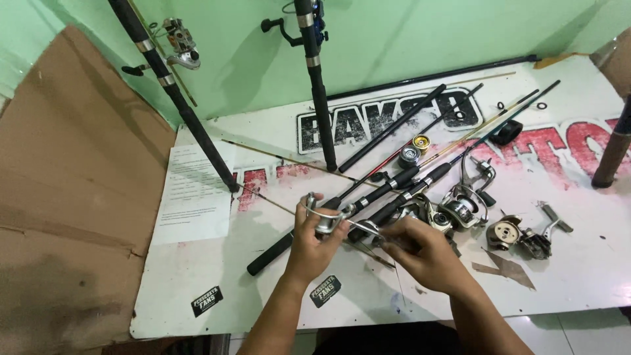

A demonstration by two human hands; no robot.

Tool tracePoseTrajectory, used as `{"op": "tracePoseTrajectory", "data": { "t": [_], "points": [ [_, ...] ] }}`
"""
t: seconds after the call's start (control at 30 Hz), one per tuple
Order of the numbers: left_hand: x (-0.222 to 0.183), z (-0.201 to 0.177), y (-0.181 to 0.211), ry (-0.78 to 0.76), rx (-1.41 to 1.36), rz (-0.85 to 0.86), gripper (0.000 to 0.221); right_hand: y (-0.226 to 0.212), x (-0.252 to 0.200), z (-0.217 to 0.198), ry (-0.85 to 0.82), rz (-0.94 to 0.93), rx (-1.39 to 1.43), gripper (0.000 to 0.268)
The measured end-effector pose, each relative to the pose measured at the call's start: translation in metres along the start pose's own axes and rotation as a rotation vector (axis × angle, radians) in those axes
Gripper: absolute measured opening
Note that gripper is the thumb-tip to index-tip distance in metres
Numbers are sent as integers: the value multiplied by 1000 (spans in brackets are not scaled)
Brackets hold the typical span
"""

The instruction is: The recorder is disassembling and inspecting components of a spinning fishing reel on a workbench.

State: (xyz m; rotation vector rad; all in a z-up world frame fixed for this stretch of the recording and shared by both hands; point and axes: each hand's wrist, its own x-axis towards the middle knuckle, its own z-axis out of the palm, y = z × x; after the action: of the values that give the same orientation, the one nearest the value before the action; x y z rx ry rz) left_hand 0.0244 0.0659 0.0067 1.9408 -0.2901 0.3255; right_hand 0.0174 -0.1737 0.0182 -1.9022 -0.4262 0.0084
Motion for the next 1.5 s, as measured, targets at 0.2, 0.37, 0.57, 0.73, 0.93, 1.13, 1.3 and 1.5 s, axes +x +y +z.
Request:
{"op": "tracePoseTrajectory", "data": {
  "t": [0.2, 0.37, 0.57, 0.73, 0.93, 1.13, 1.3, 1.5],
  "points": [
    [-2, -3, 12, 10, 51, -54, 26, -11, 0, 5, 60, -191, -218, 23],
    [-10, 16, 8, 77, 33, -52, 24, -18, -15, 5, 144, -306, -439, 23],
    [-1, 44, 16, 1, -9, -22, 25, -12, -31, -11, 222, -354, -546, 21],
    [11, 69, 14, 53, -33, 38, 29, 13, -38, -25, 306, -318, -443, 18],
    [13, 78, 19, 69, -30, 136, 22, 19, -44, -30, 306, -48, -120, 18],
    [12, 68, 23, 45, 27, 202, 22, 30, -38, -28, 176, 260, 538, 18],
    [8, 67, 16, 17, -4, 189, 25, 42, -40, -29, 165, 276, 646, 17],
    [3, 59, 19, 14, -108, 94, 29, 10, -37, -34, 288, -270, -465, 16]
  ]
}}
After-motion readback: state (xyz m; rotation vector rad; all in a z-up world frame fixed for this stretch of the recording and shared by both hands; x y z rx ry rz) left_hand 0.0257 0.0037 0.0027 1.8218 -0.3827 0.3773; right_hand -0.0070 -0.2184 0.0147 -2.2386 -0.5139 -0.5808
